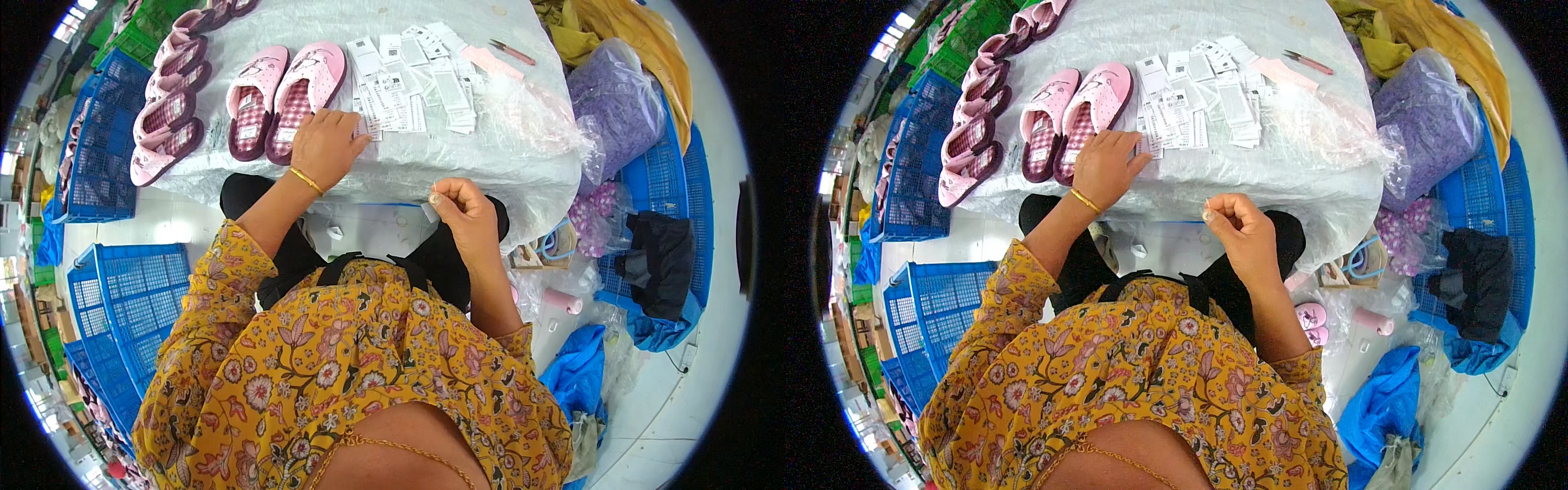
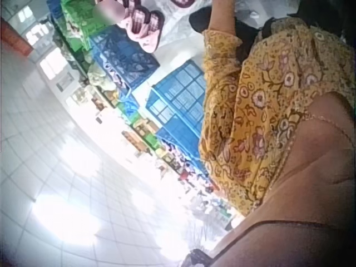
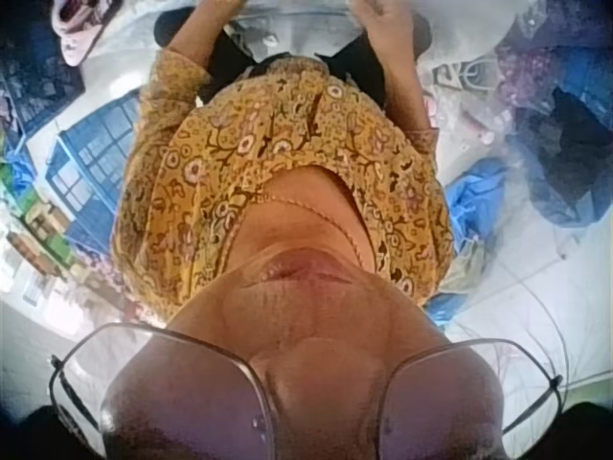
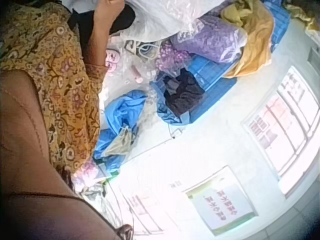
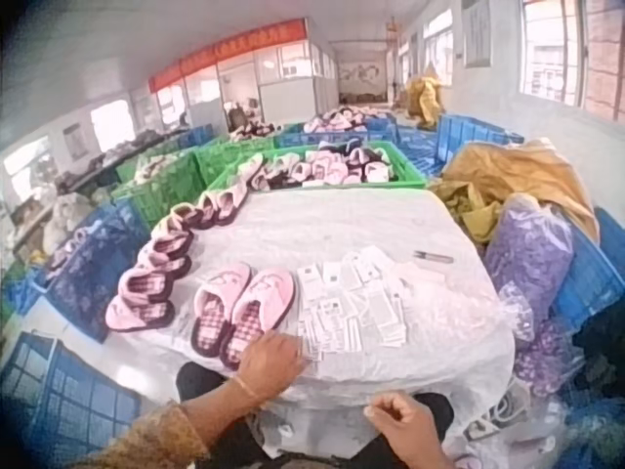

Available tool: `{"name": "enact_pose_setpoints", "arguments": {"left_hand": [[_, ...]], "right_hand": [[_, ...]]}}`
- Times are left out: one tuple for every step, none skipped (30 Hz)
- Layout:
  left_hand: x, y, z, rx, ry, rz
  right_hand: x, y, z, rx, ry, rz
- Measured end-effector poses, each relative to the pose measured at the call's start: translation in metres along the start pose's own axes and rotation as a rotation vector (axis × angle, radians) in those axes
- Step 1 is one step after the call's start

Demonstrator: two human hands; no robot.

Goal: The person sits on the floor and repeatedly picks up small white paper labels, peels them, and sticks them onto the insoles of pink slippers. They handle the slippers one at a time, placing each labeled pair into a green basket.

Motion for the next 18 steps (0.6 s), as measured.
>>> {"name": "enact_pose_setpoints", "arguments": {"left_hand": [[0.003,0.001,0.005,0.003,-0.021,-0.067],[0.008,0.001,0.009,0.006,-0.042,-0.134],[0.016,0.001,0.015,0.018,-0.109,-0.217],[0.025,0.0,0.023,0.031,-0.176,-0.301],[0.034,0.0,0.029,0.043,-0.242,-0.385],[0.039,0.0,0.031,0.047,-0.297,-0.425],[0.044,-0.002,0.032,0.051,-0.351,-0.466],[0.049,-0.003,0.033,0.054,-0.405,-0.508],[0.051,-0.005,0.033,0.067,-0.446,-0.532],[0.053,-0.006,0.033,0.079,-0.486,-0.557],[0.055,-0.008,0.032,0.091,-0.525,-0.583],[0.057,-0.012,0.032,0.099,-0.57,-0.599],[0.059,-0.017,0.032,0.107,-0.614,-0.616],[0.06,-0.023,0.03,0.114,-0.658,-0.634],[0.058,-0.032,0.031,0.16,-0.828,-0.703],[0.05,-0.043,0.027,0.205,-0.998,-0.77],[0.037,-0.054,0.028,0.251,-1.17,-0.835],[0.028,-0.062,0.022,0.198,-1.223,-0.832]], "right_hand": [[0.0,0.0,0.001,-0.002,-0.015,0.002],[0.0,0.0,0.001,-0.004,-0.029,0.004],[0.0,0.001,0.001,-0.008,-0.043,0.005],[-0.001,0.001,0.002,0.0,-0.021,0.012],[-0.001,0.001,0.003,0.01,0.001,0.018],[-0.001,0.0,0.003,0.021,0.022,0.026],[0.0,-0.001,0.002,0.006,0.005,0.022],[0.002,-0.001,0.002,-0.008,-0.013,0.018],[0.002,-0.002,0.0,-0.025,-0.03,0.017],[0.002,-0.002,0.0,-0.02,-0.029,0.011],[0.001,-0.001,-0.001,-0.013,-0.029,0.005],[-0.001,-0.001,-0.002,-0.01,-0.026,0.003],[-0.001,-0.001,-0.002,-0.012,-0.03,0.009],[-0.001,-0.001,-0.003,-0.014,-0.034,0.016],[0.0,-0.002,-0.003,-0.018,-0.036,0.023],[0.0,-0.001,-0.003,-0.024,-0.051,0.022],[0.0,0.0,-0.003,-0.031,-0.067,0.022],[0.001,0.001,-0.001,-0.033,-0.084,0.022]]}}
Point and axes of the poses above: each hand's wrist, its own y-axis towards the middle knuckle, its own z-axis out of the palm, x = y × z, the point moved 10 cm from there along y, towards the middle knuckle, and after that the axes turned 13 degrees about z, right-handed, at the moved point
